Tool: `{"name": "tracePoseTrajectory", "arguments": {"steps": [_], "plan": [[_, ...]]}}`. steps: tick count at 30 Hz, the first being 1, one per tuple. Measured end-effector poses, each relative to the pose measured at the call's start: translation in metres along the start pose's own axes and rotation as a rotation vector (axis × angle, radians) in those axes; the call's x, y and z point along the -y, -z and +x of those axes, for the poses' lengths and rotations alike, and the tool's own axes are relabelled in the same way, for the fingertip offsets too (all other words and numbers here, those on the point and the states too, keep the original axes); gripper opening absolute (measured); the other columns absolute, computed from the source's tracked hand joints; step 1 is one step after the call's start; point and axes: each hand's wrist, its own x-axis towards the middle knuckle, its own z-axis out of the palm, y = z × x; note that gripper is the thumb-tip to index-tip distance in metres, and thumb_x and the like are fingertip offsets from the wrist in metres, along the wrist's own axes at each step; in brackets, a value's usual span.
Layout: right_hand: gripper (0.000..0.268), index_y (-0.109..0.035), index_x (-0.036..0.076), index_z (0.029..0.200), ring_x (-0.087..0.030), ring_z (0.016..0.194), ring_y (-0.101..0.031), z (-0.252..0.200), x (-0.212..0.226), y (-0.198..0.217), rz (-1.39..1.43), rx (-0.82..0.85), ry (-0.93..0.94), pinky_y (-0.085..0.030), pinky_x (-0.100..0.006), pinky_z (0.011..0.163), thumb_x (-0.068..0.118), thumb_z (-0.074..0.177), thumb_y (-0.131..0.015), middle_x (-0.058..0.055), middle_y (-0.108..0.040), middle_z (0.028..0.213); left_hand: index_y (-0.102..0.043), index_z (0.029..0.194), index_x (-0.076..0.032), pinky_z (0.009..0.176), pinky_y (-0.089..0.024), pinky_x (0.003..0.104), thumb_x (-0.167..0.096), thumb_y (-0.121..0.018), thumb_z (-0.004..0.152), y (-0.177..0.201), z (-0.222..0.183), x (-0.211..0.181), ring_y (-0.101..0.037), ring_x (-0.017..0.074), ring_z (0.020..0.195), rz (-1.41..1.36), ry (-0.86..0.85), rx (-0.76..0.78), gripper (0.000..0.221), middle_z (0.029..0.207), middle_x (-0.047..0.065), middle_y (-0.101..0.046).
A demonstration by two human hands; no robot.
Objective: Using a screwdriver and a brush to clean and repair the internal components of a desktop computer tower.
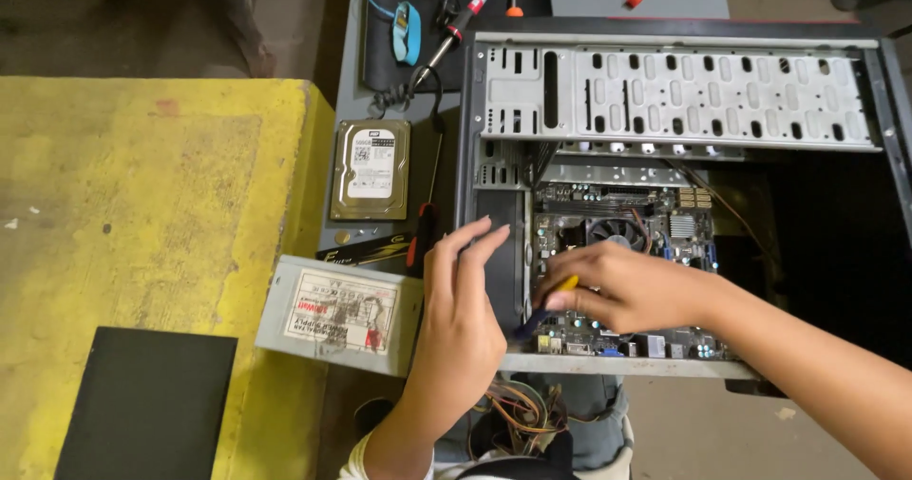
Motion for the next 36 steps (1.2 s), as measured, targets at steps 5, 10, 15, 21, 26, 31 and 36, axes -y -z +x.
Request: {"name": "tracePoseTrajectory", "arguments": {"steps": [5,10,15,21,26,31,36], "plan": [[0.036,-0.062,0.001,0.133,-0.027,0.077,-0.069,0.002,-0.02,0.0,-0.222,-0.346,-0.02,-0.054,-0.036,0.074,0.018,0.102,-0.054,-0.011,-0.062,0.097,-0.056,0.132,0.003,0.119,-0.045,0.045,0.013,-0.033,0.1,-0.005,-0.004,0.0,-0.057,0.0371,0.132,-0.078,0.015,-0.17,0.041,0.135,0.021,-0.05],[0.029,-0.069,0.001,0.123,-0.021,0.075,-0.073,0.002,-0.013,0.002,-0.036,-0.045,-0.1,-0.065,-0.034,0.073,0.012,0.098,-0.057,-0.007,-0.069,0.093,-0.056,0.129,0.002,0.115,-0.05,0.043,0.017,-0.031,0.095,-0.006,-0.006,0.001,-0.059,0.0358,0.127,-0.069,0.017,-0.212,0.045,0.133,0.02,-0.051],[0.016,-0.07,0.0,0.103,-0.025,0.093,-0.072,0.002,-0.028,0.001,-0.121,-0.195,0.008,-0.061,-0.039,0.094,0.0,0.093,-0.057,-0.009,-0.067,0.1,-0.057,0.13,0.001,0.114,-0.049,0.043,0.018,-0.031,0.093,-0.006,-0.007,0.001,-0.059,0.0352,0.127,-0.057,0.026,-0.204,0.048,0.133,0.02,-0.051],[0.029,-0.075,0.008,0.117,-0.023,0.08,-0.072,0.0,-0.024,0.009,0.004,0.049,-0.104,-0.055,-0.039,0.07,0.011,0.097,-0.056,-0.006,-0.071,0.091,-0.058,0.129,0.003,0.116,-0.048,0.044,0.019,-0.032,0.093,-0.005,-0.007,0.001,-0.058,0.035,0.127,-0.03,0.023,-0.185,0.047,0.132,0.02,-0.052],[0.063,-0.07,0.005,0.118,-0.024,0.077,-0.072,-0.002,-0.048,0.004,-0.535,-0.192,-0.069,-0.063,-0.04,0.056,-0.018,0.06,-0.059,-0.001,-0.068,0.092,-0.058,0.128,0.003,0.115,-0.049,0.043,0.017,-0.031,0.094,-0.006,-0.007,0.002,-0.059,0.035,0.127,-0.03,0.029,-0.183,0.046,0.132,0.02,-0.052],[0.048,-0.075,0.012,0.109,-0.017,0.086,-0.08,-0.002,-0.028,0.015,-0.269,-0.071,-0.017,-0.069,-0.033,0.067,-0.012,0.076,-0.051,0.001,-0.077,0.099,-0.058,0.128,0.003,0.115,-0.05,0.043,0.018,-0.033,0.094,-0.007,-0.008,0.003,-0.059,0.0357,0.127,-0.018,0.01,-0.18,0.045,0.132,0.021,-0.052],[0.054,-0.076,0.016,0.094,-0.014,0.07,-0.075,-0.003,-0.041,0.009,-0.631,-0.197,-0.045,-0.062,-0.031,0.046,-0.021,0.06,-0.059,0.005,-0.074,0.099,-0.058,0.128,0.003,0.114,-0.05,0.043,0.016,-0.031,0.096,-0.005,-0.008,0.001,-0.059,0.0361,0.126,-0.02,0.006,-0.184,0.044,0.131,0.022,-0.052]]}}
